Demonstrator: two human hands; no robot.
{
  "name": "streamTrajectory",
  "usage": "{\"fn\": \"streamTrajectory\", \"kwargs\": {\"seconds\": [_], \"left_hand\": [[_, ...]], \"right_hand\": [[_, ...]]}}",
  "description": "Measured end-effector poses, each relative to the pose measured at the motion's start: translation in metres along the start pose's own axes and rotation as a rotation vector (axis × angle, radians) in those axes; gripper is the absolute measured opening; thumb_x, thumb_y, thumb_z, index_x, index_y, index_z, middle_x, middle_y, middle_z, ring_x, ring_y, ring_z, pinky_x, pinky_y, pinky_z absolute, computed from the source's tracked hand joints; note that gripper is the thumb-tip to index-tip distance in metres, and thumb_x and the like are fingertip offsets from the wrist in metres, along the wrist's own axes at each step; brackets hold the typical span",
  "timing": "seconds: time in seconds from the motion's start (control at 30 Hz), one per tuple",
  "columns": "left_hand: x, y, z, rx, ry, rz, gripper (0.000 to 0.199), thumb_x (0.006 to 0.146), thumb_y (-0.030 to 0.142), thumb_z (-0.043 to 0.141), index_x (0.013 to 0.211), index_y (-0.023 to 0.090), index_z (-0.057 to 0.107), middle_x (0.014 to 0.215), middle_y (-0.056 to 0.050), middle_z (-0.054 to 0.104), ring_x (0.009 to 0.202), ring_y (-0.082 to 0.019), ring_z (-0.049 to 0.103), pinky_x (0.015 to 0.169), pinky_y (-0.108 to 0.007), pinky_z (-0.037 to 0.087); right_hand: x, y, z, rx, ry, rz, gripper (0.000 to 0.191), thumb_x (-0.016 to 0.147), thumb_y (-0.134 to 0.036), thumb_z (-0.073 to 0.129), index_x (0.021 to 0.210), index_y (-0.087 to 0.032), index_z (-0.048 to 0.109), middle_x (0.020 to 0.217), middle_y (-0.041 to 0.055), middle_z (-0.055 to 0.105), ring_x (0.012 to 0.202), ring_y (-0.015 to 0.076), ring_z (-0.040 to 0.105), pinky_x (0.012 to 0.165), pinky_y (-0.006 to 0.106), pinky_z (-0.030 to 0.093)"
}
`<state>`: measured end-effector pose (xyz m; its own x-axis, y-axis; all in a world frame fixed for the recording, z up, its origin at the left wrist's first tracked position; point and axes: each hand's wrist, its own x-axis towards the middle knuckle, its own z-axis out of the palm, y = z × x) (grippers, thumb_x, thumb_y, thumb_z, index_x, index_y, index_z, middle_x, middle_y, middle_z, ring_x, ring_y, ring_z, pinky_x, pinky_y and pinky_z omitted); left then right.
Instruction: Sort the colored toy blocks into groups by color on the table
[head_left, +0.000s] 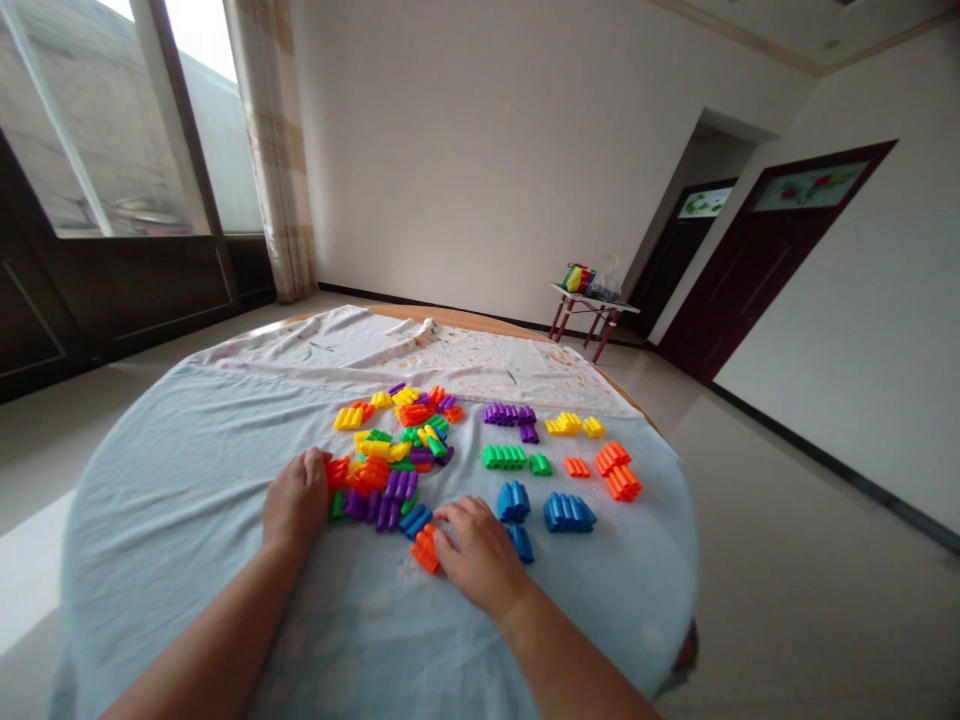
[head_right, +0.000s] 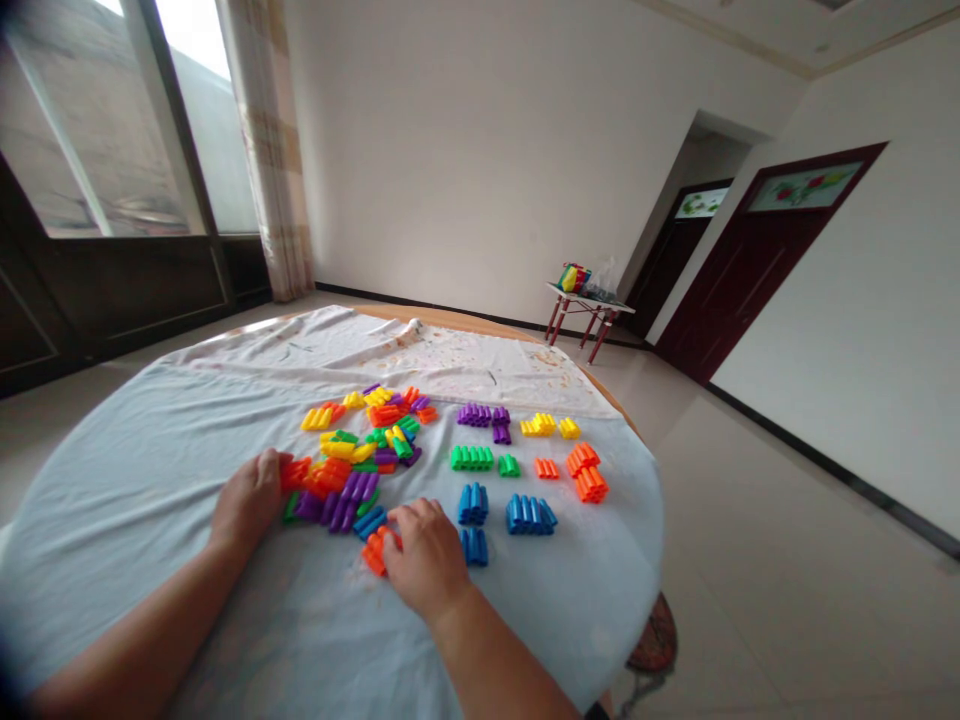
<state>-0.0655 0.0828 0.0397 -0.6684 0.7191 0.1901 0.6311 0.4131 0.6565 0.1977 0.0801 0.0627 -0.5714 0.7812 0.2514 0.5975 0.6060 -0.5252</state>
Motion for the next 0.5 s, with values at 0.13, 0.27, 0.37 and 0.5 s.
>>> {"fn": "streamTrajectory", "kwargs": {"seconds": [0.13,0.27,0.37,0.5], "left_hand": [[0.0,0.001,-0.001,0.017,-0.011,-0.007,0.055,0.087,0.038,0.016,0.091,0.015,0.066,0.101,-0.014,0.069,0.097,-0.025,0.061,0.082,-0.035,0.046],[0.0,0.003,-0.005,0.039,-0.047,-0.011,0.055,0.087,0.039,0.017,0.095,0.014,0.065,0.103,-0.015,0.068,0.097,-0.025,0.06,0.082,-0.034,0.046],[0.002,0.005,-0.008,0.056,-0.081,-0.014,0.057,0.086,0.039,0.017,0.099,0.012,0.065,0.107,-0.017,0.067,0.1,-0.027,0.059,0.083,-0.036,0.045],[0.01,-0.003,-0.002,0.116,-0.103,-0.028,0.063,0.086,0.041,0.011,0.101,0.013,0.065,0.107,-0.019,0.067,0.098,-0.029,0.06,0.081,-0.037,0.046]], "right_hand": [[-0.003,-0.001,-0.005,-0.022,0.017,-0.044,0.012,0.083,-0.026,0.059,0.091,-0.019,0.066,0.09,0.0055,0.064,0.094,0.0194,0.057,0.086,0.03,0.043],[-0.005,0.002,-0.002,-0.096,-0.038,-0.007,0.009,0.079,-0.026,0.064,0.085,-0.019,0.066,0.086,0.0049,0.064,0.089,0.0197,0.058,0.08,0.029,0.044],[-0.003,0.004,0.002,-0.116,-0.058,0.003,0.007,0.079,-0.019,0.062,0.083,-0.018,0.067,0.085,0.005,0.066,0.087,0.019,0.059,0.078,0.028,0.044],[0.0,0.004,-0.003,-0.061,-0.02,-0.024,0.007,0.077,-0.021,0.064,0.082,-0.019,0.068,0.081,0.0039,0.067,0.084,0.0184,0.06,0.078,0.027,0.045]]}}
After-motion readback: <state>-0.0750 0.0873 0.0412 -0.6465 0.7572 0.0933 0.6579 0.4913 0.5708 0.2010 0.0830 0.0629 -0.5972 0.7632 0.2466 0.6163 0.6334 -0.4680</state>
